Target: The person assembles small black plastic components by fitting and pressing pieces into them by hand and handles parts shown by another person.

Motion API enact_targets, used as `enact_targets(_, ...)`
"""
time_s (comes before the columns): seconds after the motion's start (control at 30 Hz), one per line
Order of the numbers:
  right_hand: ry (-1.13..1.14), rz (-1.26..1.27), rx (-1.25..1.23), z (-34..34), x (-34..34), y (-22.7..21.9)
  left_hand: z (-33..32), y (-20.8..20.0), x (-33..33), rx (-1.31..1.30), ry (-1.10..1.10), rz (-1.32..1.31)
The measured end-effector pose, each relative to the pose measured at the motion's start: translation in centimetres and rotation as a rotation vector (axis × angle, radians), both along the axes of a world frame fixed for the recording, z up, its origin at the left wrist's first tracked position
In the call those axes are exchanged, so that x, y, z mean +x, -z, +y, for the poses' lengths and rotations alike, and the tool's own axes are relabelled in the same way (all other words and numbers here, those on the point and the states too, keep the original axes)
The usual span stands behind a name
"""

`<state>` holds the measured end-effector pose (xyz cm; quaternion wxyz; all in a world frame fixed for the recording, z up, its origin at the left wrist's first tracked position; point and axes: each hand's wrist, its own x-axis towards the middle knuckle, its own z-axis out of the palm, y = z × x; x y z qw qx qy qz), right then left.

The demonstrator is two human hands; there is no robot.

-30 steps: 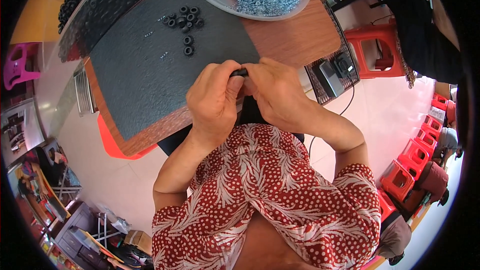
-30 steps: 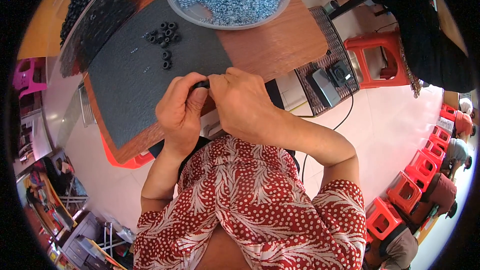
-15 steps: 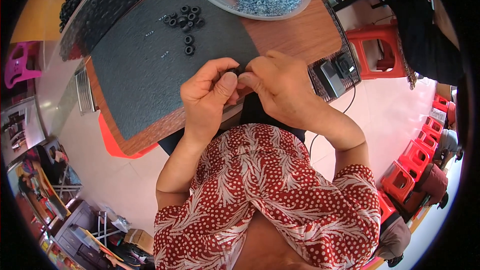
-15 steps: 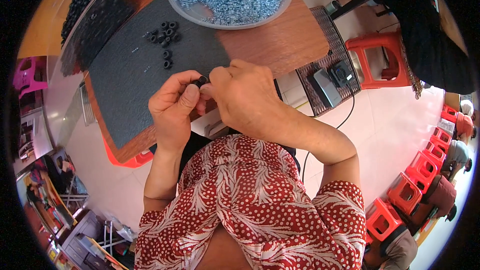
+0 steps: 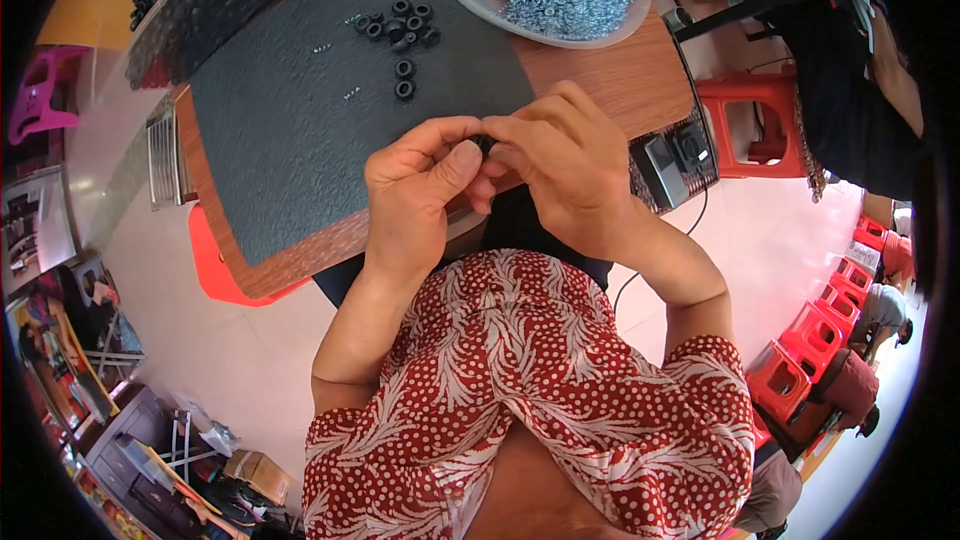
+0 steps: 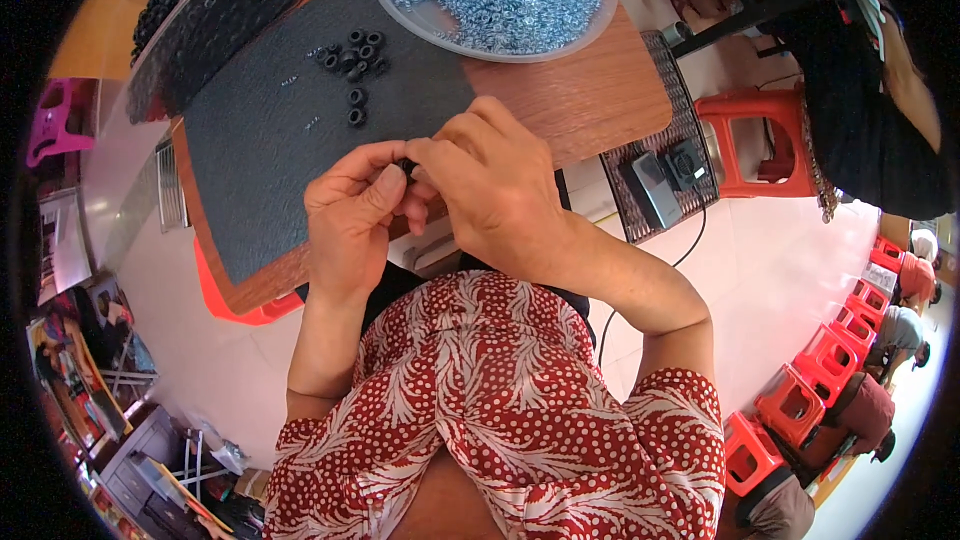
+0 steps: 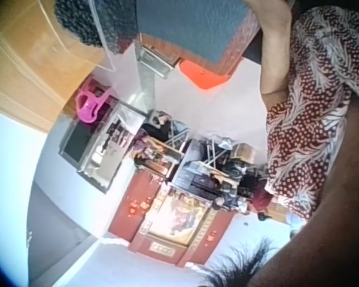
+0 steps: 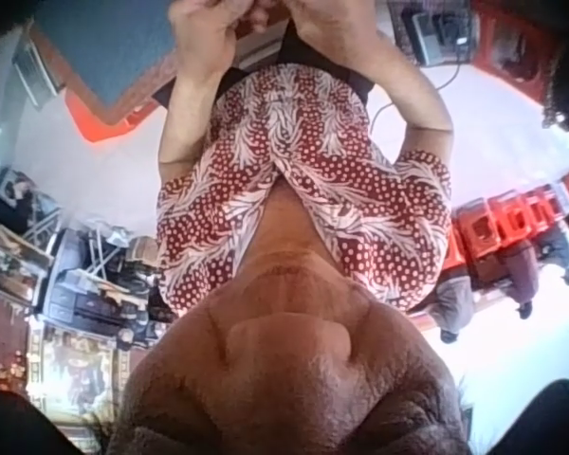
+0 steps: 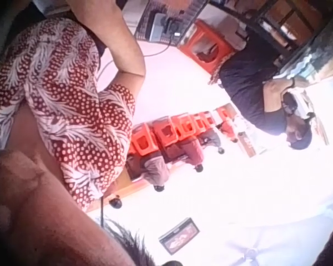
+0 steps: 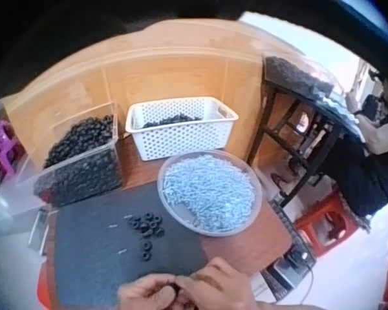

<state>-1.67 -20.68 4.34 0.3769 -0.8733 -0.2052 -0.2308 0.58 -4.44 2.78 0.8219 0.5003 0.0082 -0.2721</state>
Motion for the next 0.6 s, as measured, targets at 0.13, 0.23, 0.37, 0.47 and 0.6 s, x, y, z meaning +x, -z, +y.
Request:
enact_targets(0.13,0.017,0.010,0.015,0.1,0.1,-0.2,0.2,-0.3,-0.2,0.061,0.002,-0.022)
enact_targets(0.23,0.033,0.032,0.011,0.4,0.1,-0.4,0.1,-0.2,-0.6,0.102,-0.035,-0.069)
enact_targets(0.37,0.082,-0.039,0.022,0.7,0.3,0.2,-0.1,-0.4,-0.9,0.107,-0.062,-0.088)
enact_targets(0.47,0.105,-0.008,0.091,1.3,0.1,0.6,-0.2,-0.3,-0.9,0.091,-0.088,-0.082)
enact_targets(0.6,0.109,0.021,0.109,1.5,0.0,0.8,-0.2,-0.1,-1.0,0.077,-0.114,-0.097)
